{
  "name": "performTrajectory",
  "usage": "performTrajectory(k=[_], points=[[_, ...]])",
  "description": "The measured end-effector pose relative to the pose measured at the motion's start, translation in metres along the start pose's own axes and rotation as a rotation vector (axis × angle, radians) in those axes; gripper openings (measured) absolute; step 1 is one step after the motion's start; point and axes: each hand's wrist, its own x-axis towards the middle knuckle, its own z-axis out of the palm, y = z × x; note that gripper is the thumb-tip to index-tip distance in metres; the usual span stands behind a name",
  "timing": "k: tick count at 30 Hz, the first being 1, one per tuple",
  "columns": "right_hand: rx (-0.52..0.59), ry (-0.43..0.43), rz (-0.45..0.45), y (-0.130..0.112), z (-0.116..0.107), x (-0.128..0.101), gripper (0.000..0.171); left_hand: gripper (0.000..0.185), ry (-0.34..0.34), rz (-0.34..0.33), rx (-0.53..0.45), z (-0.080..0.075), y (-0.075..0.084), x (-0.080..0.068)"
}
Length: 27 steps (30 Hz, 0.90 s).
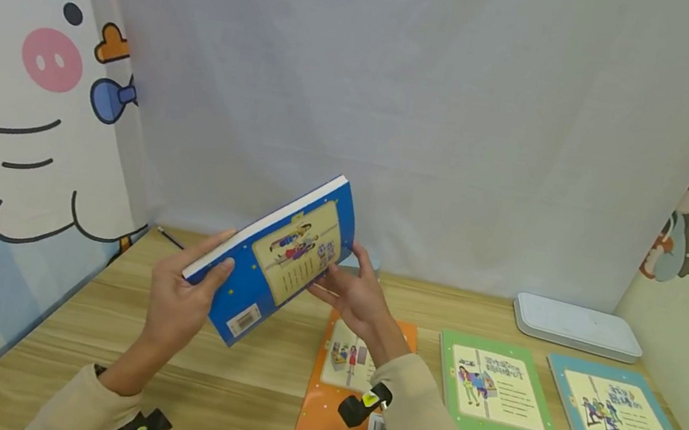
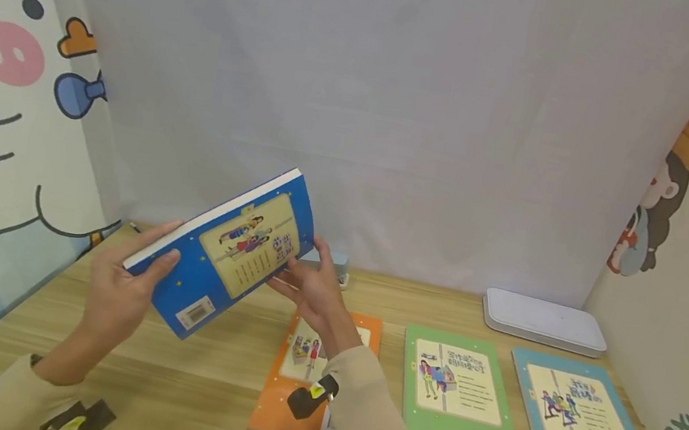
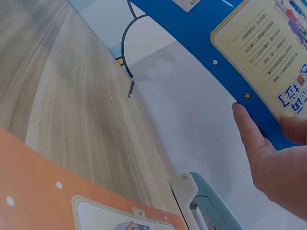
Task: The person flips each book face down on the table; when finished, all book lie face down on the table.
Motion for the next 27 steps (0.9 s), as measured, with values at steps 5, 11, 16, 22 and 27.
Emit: performTrajectory(k=[5, 11, 16, 22, 27], points=[[0.028, 0.024, 0.018, 0.003, -0.001, -0.001, 0.06, 0.039, -0.033, 0.05, 0.059, 0.002, -0.001, -0.001], [0.054, 0.071, 0.028, 0.004, -0.001, -0.001, 0.059, 0.038, -0.039, 0.083, 0.055, 0.006, 0.0, -0.003], [0.075, 0.089, 0.045, 0.005, -0.003, -0.001, 0.059, 0.041, -0.049, 0.083, 0.05, 0.01, -0.001, -0.006], [0.082, 0.104, 0.049, 0.006, -0.004, -0.003, 0.065, 0.042, -0.17, 0.056, 0.026, 0.006, 0.001, -0.002], [0.101, 0.123, 0.06, 0.007, -0.005, -0.005, 0.066, 0.05, -0.339, 0.028, 0.009, -0.003, 0.003, 0.003]])
